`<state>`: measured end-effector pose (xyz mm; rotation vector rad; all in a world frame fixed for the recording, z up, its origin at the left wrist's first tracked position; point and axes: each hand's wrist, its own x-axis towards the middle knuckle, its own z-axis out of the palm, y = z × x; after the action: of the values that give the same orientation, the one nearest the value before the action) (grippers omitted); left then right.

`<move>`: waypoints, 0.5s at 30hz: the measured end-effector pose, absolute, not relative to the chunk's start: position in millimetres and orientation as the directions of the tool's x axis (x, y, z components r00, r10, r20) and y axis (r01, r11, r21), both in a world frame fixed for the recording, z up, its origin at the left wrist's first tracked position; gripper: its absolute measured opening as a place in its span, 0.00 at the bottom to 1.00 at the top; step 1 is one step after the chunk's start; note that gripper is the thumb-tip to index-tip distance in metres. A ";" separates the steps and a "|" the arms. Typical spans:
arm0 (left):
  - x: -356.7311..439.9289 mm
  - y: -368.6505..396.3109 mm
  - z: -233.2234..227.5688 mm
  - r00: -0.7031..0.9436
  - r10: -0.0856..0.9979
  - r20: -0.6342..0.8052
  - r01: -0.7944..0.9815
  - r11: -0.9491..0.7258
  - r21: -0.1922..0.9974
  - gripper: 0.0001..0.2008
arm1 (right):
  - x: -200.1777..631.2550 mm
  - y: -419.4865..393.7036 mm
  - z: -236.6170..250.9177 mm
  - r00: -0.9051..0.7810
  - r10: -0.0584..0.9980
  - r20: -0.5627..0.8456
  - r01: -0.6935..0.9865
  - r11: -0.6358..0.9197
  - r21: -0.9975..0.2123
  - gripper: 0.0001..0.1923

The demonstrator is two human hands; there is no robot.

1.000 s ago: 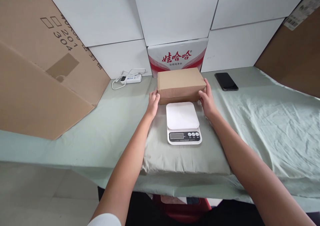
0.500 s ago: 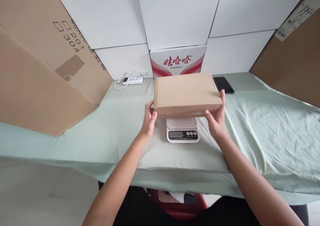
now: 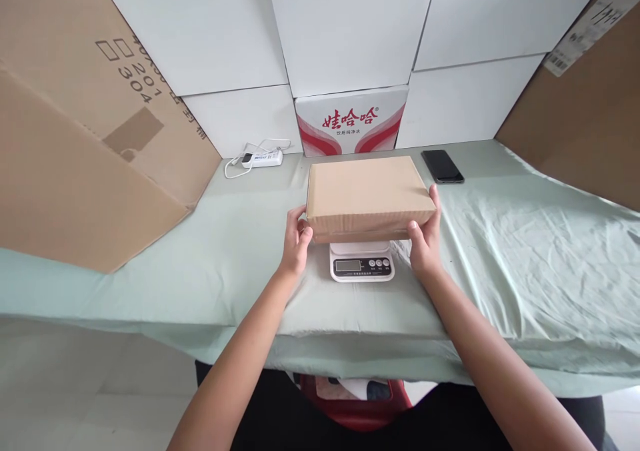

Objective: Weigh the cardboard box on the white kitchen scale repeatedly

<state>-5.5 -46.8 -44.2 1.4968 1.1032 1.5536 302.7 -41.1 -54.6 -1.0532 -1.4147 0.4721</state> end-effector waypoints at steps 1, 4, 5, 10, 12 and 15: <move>-5.3 -47.3 -44.0 -0.089 0.915 0.394 0.068 -0.390 0.919 0.38 | 301.6 -42.0 -53.6 0.169 0.810 0.562 0.312 0.497 -0.810 0.52; -5.3 -47.9 -42.6 -0.102 0.912 0.398 0.053 -0.394 0.917 0.38 | 298.4 -43.9 -49.6 0.175 0.800 0.574 0.323 0.504 -0.801 0.51; -5.8 -47.5 -41.9 -0.108 0.913 0.394 0.048 -0.391 0.919 0.37 | 297.9 -44.0 -48.6 0.175 0.790 0.587 0.333 0.514 -0.791 0.50; -12.9 -39.6 -37.1 -0.300 0.894 0.332 -0.017 -0.353 0.936 0.33 | 301.9 -38.5 -48.6 0.316 0.668 0.674 0.393 0.554 -0.734 0.44; -15.6 -36.0 -35.0 -0.360 0.880 0.310 -0.040 -0.346 0.937 0.33 | 304.1 -36.2 -48.7 0.367 0.647 0.668 0.379 0.552 -0.743 0.42; -17.0 -33.9 -32.7 -0.307 0.902 0.302 -0.038 -0.329 0.944 0.35 | 304.6 -37.1 -45.5 0.355 0.681 0.640 0.355 0.535 -0.767 0.41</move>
<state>-17.0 -33.9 -32.7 1.2172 1.1875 1.7209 304.6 -37.1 -45.5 -1.0492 -1.2468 0.2703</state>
